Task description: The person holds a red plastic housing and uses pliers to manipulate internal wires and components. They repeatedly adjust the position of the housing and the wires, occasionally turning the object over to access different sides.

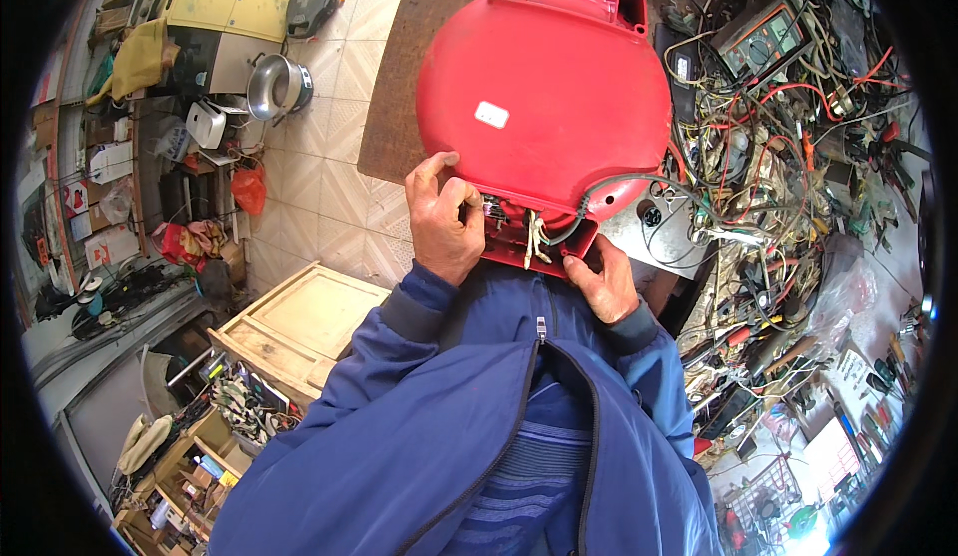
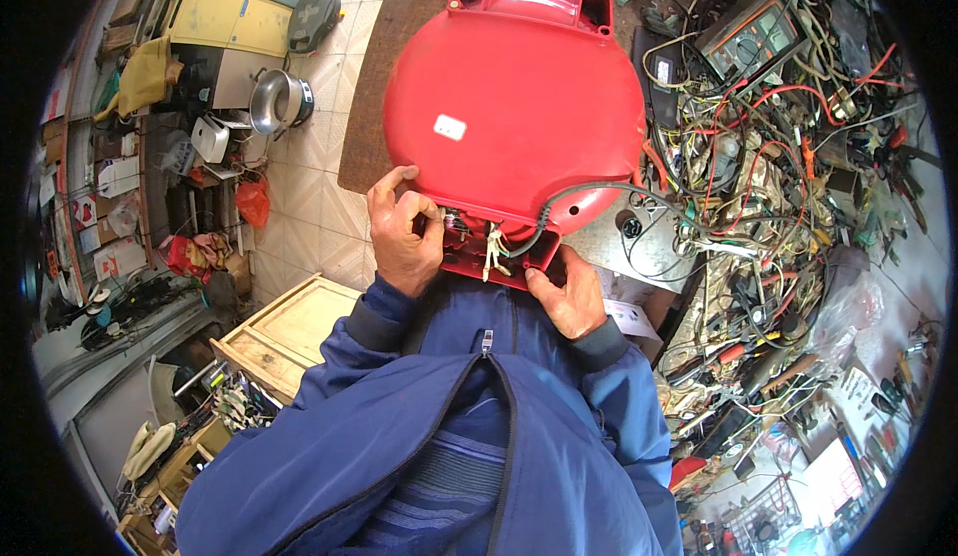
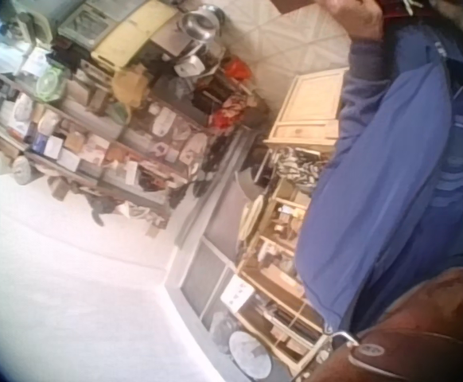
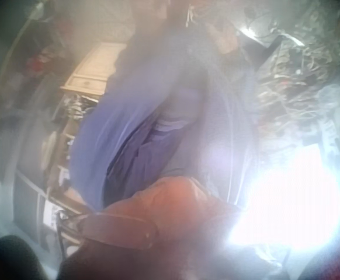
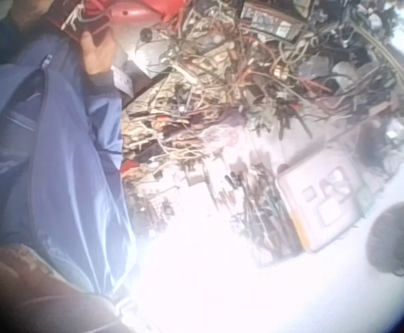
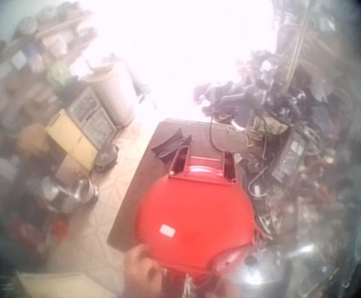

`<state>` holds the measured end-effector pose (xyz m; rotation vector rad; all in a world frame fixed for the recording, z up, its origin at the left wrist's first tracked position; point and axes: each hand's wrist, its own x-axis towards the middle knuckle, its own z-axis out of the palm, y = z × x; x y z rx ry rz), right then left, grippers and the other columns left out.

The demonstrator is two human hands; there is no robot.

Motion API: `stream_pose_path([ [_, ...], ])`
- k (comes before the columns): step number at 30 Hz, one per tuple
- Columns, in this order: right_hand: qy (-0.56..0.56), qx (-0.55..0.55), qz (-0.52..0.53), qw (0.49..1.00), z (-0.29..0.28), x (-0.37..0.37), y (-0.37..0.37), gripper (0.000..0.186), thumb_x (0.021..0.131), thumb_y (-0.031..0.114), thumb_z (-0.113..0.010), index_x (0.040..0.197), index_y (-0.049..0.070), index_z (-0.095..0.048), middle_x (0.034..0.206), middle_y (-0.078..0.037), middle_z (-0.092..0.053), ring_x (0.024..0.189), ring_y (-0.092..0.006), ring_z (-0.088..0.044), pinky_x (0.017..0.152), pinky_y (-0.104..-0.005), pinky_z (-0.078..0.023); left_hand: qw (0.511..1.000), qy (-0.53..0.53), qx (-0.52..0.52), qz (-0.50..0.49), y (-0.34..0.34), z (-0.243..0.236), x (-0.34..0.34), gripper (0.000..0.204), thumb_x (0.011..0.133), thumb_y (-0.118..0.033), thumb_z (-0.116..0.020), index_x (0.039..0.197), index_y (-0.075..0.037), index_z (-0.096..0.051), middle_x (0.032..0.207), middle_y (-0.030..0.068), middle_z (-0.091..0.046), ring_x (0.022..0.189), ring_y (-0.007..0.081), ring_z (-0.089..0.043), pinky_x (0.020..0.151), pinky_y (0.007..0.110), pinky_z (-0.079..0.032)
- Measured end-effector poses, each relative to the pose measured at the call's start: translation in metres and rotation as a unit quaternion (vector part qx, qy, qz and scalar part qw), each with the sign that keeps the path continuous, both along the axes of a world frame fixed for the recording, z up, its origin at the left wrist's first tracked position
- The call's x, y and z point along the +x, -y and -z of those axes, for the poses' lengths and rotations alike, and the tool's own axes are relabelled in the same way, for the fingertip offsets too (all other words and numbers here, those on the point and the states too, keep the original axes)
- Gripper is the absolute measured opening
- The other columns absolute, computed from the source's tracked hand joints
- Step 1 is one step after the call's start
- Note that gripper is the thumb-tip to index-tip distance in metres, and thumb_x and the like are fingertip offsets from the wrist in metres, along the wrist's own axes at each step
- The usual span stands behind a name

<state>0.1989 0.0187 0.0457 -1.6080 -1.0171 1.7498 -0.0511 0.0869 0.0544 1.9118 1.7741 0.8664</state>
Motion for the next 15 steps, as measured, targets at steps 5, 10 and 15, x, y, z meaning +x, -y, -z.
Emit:
stream_pose_path([
  [5, -0.001, -0.024, 0.000, 1.000, -0.005, 0.002, -0.002, 0.046, 0.093, 0.023, -0.073, 0.128, -0.007, -0.064, 0.106, -0.014, -0.075, 0.097, -0.0184, -0.069, 0.091, -0.0354, -0.054, 1.000, 0.010, 0.005, 0.030, -0.002, -0.008, -0.009, 0.022, 0.072, 0.001, -0.082, 0.083, -0.007, -0.065, 0.136, 0.0200, -0.059, 0.130, 0.0399, -0.052, 0.106, 0.047, -0.047],
  [10, -0.024, -0.024, 0.003, 0.999, -0.002, 0.003, 0.000, 0.049, 0.094, 0.024, -0.074, 0.131, -0.007, -0.063, 0.109, -0.015, -0.075, 0.100, -0.0187, -0.069, 0.093, -0.0360, -0.054, 0.997, 0.062, -0.037, -0.012, 0.005, -0.004, -0.015, 0.021, 0.073, 0.000, -0.083, 0.083, -0.007, -0.066, 0.135, 0.0222, -0.058, 0.128, 0.0390, -0.054, 0.105, 0.047, -0.046],
  [15, -0.053, -0.029, 0.017, 0.998, -0.001, 0.002, -0.001, 0.052, 0.096, 0.026, -0.076, 0.133, -0.008, -0.062, 0.113, -0.015, -0.075, 0.105, -0.0191, -0.069, 0.096, -0.0356, -0.054, 0.996, 0.077, -0.024, -0.039, 0.006, 0.008, -0.009, 0.019, 0.075, -0.001, -0.082, 0.083, -0.007, -0.066, 0.131, 0.0230, -0.058, 0.125, 0.0391, -0.056, 0.104, 0.046, -0.047],
])
